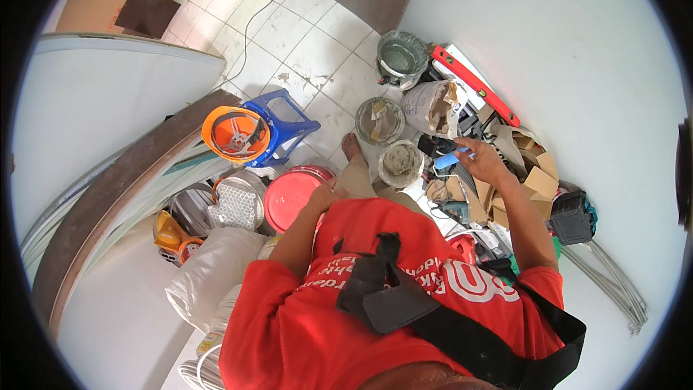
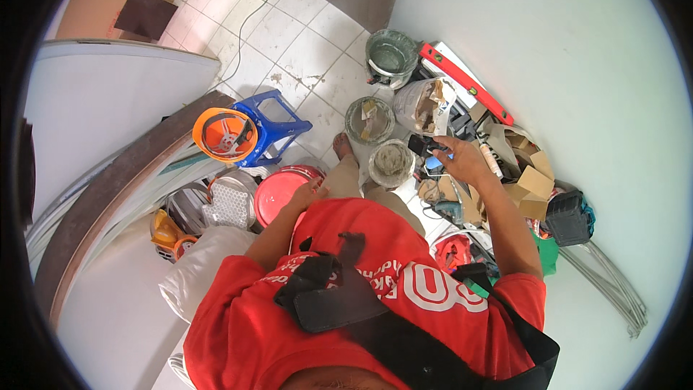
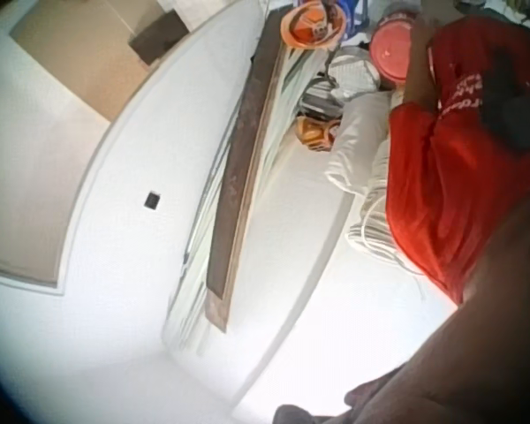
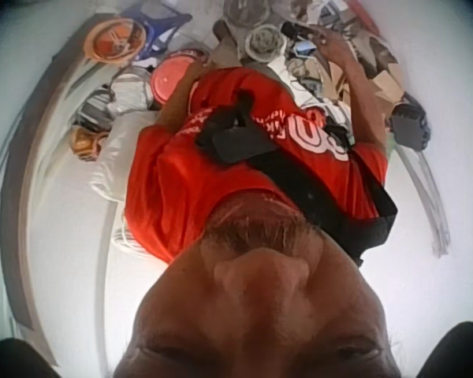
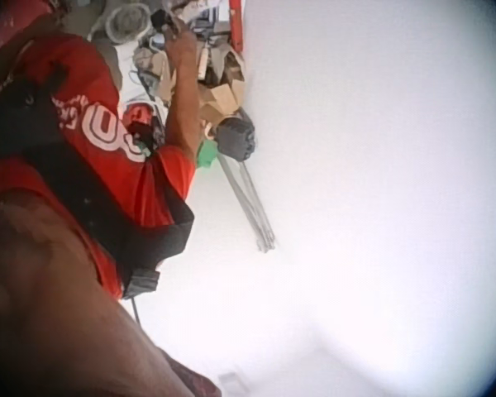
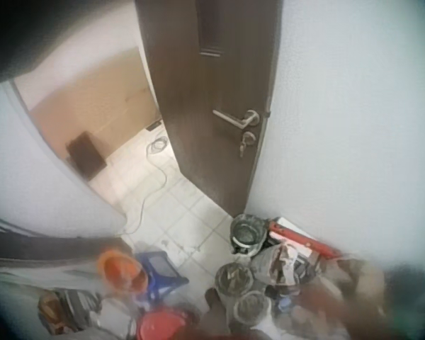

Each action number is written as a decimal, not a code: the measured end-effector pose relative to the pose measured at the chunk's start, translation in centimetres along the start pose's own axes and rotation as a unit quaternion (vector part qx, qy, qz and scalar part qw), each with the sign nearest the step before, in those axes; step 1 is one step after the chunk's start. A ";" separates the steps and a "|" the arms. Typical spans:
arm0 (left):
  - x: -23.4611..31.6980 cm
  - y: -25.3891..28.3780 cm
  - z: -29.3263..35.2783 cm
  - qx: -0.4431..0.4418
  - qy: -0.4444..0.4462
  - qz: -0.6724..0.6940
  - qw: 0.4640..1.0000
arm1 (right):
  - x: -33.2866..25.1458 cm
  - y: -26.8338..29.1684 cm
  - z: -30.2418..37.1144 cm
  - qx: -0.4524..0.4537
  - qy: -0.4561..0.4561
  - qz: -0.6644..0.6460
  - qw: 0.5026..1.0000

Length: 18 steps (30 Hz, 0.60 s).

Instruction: The person gathers tools including a hammer and a chisel from a cluttered storage area. They then move to a tiled floor and use the hammer and chisel to chip away at a section of the floor or a pipe embedded in it.

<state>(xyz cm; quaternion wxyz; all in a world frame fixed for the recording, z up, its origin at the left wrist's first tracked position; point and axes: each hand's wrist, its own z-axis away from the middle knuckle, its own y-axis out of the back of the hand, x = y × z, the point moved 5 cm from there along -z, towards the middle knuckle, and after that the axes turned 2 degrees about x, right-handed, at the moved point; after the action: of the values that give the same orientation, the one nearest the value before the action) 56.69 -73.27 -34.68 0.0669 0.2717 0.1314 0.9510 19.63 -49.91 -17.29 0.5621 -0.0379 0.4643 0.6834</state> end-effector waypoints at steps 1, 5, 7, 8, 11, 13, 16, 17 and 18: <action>0.2 0.3 0.2 0.004 0.001 -0.002 1.000 | 0.2 0.2 0.7 0.011 0.003 -0.012 1.000; -1.0 2.2 -2.3 0.107 -0.050 0.011 0.993 | 3.0 -0.7 1.6 0.045 0.003 -0.080 0.996; 2.0 4.8 -2.4 0.123 -0.044 -0.024 0.991 | 5.6 -1.6 2.7 0.063 -0.016 -0.101 0.993; 2.4 5.7 -2.7 0.114 -0.040 -0.016 0.992 | 6.8 -2.2 3.2 0.082 -0.017 -0.136 0.987; 4.0 8.3 -4.4 0.087 -0.040 -0.020 0.995 | 6.8 -1.9 3.3 0.099 -0.049 -0.168 0.980; 5.9 9.9 -6.2 0.056 -0.057 -0.069 0.994 | 6.5 -1.9 2.4 0.131 -0.065 -0.191 0.971; 5.5 12.7 -11.8 0.021 -0.077 -0.073 0.994 | 4.0 -1.8 -0.5 0.158 -0.097 -0.212 0.960; 5.2 14.0 -13.7 0.017 -0.081 -0.067 0.994 | 3.0 -1.9 -1.6 0.162 -0.107 -0.219 0.956; 9.1 15.5 -13.9 0.027 -0.087 -0.144 0.985 | 3.8 -3.8 -2.4 0.177 -0.145 -0.274 0.934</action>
<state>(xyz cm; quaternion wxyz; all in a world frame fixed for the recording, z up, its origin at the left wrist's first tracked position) 40.76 -89.28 -37.09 0.2072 0.3338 0.1886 0.9001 20.14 -49.02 -23.08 0.7863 0.0364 0.4630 0.4075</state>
